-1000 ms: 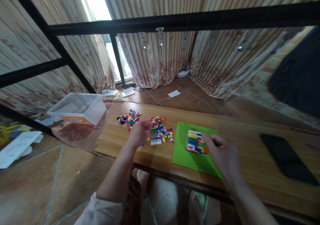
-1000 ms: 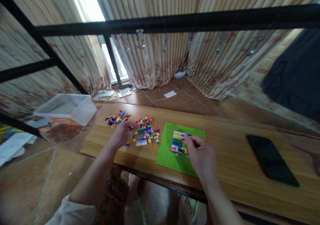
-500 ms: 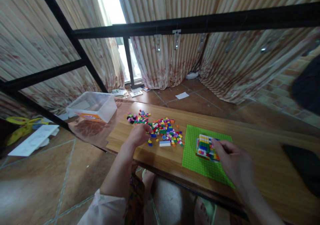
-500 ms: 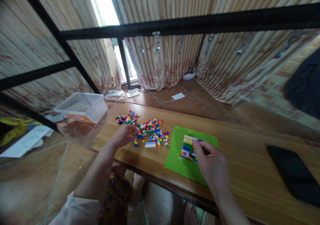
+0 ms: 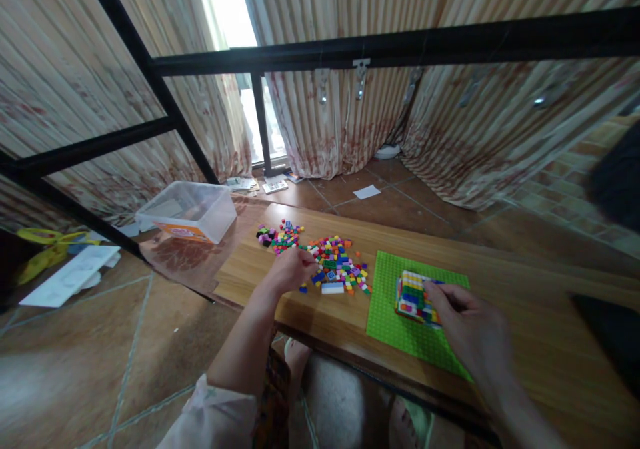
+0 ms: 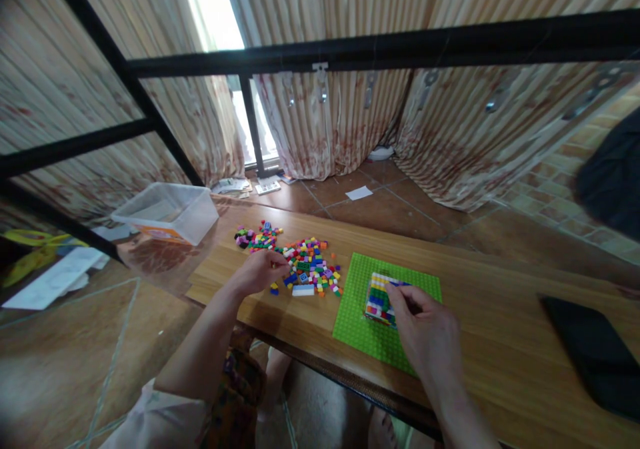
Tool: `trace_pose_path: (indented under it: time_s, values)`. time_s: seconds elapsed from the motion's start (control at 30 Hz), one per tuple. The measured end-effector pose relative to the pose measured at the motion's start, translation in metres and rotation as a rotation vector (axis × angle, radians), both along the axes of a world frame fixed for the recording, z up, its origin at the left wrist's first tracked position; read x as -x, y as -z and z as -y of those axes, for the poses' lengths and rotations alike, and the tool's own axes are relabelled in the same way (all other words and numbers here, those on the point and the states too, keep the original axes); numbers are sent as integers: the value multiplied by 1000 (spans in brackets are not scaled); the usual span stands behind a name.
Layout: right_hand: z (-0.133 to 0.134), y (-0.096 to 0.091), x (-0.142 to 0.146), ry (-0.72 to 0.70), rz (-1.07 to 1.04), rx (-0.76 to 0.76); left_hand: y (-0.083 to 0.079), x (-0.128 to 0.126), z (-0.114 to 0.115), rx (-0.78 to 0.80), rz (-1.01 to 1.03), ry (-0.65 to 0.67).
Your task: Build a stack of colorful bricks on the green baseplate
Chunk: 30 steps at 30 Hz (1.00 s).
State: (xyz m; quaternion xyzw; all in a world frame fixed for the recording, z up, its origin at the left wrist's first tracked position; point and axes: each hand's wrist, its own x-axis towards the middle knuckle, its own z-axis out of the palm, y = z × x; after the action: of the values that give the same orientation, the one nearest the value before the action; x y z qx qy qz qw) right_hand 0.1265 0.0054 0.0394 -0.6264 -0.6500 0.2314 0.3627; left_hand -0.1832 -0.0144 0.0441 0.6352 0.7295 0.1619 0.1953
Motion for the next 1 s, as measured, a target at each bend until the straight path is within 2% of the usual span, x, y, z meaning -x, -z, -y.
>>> trace_pose_path:
  time_s: [0.13,0.2,0.4,0.6,0.83,0.9,1.0]
  values:
    - [1,-3,1,-10,8,-9,4,2,-7,-44,-84,-204]
    - [2,-5,3,-13,7,0,7,2,-9,-41,-119,-248]
    - [3,-6,4,-14,0,-11,6,-6,-10,28,-205,-268]
    - [3,-3,3,-34,49,-21,7,-13,-12,0,-208,-245]
    - [4,-4,5,-48,46,-17,9,-7,-10,-10,6,-133]
    - [4,-4,5,-41,51,-8,7,-1,-9,-2,36,-162]
    - [4,-3,6,-49,53,4,7,7,-12,-48,-19,-290]
